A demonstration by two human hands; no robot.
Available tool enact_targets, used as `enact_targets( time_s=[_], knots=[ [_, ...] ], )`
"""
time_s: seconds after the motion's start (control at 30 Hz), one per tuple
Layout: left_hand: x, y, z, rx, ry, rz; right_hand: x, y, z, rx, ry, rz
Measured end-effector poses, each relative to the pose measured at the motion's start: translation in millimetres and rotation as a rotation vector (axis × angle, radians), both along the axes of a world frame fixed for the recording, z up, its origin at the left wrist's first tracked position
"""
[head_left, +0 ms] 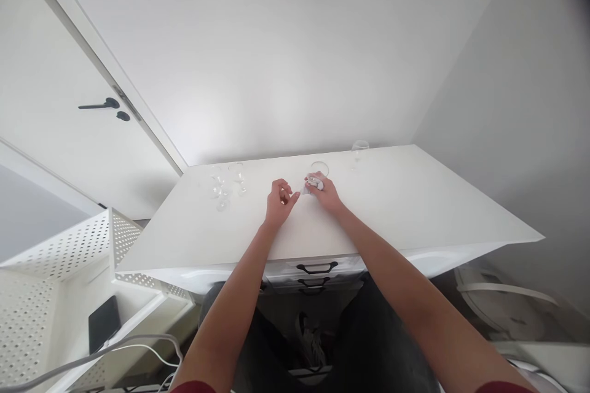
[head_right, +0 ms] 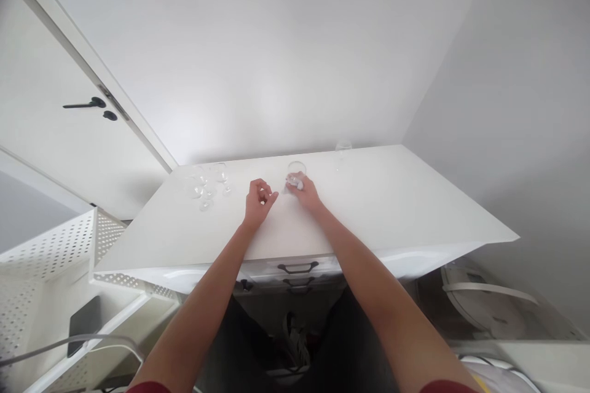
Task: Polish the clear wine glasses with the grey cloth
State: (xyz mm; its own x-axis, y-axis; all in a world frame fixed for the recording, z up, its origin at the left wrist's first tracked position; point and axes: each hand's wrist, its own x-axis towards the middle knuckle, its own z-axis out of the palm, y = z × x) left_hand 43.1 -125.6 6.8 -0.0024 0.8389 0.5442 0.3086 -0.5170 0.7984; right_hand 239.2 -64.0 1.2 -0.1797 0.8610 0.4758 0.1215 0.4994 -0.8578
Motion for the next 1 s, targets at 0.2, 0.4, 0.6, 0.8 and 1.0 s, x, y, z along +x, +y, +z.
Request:
enact_targets(
  time_s=[0.2, 0.4, 0.6, 0.8, 1.0],
  knots=[
    [-3.6, 3.0, 7.1, -0.060, 0.068, -0.054, 4.1, -13.4, 10.2, -0.193, -0.046, 0.359],
    [-1.4, 5.2, 3.8, -0.131, 0.035, -0.182, 0.1, -14.6, 8.8, -0.094, -0.189, 0.430],
    [0.1, 7.0, 2.4, -0.137, -0.023, -0.255, -1.2, -15.1, 5.9, -0.035, -0.271, 0.431],
    [-2.2, 8.6, 3.9, -0.193, -0.144, -0.215, -2.6, -16.7, 7.4, -0.020, -0.198, 0.315],
    [-9.1, 6.6, 8.7, -0.239, -0.174, 0.064, 6.3, -2.2, 6.0, -0.356, 0.308, -0.010]
  ],
)
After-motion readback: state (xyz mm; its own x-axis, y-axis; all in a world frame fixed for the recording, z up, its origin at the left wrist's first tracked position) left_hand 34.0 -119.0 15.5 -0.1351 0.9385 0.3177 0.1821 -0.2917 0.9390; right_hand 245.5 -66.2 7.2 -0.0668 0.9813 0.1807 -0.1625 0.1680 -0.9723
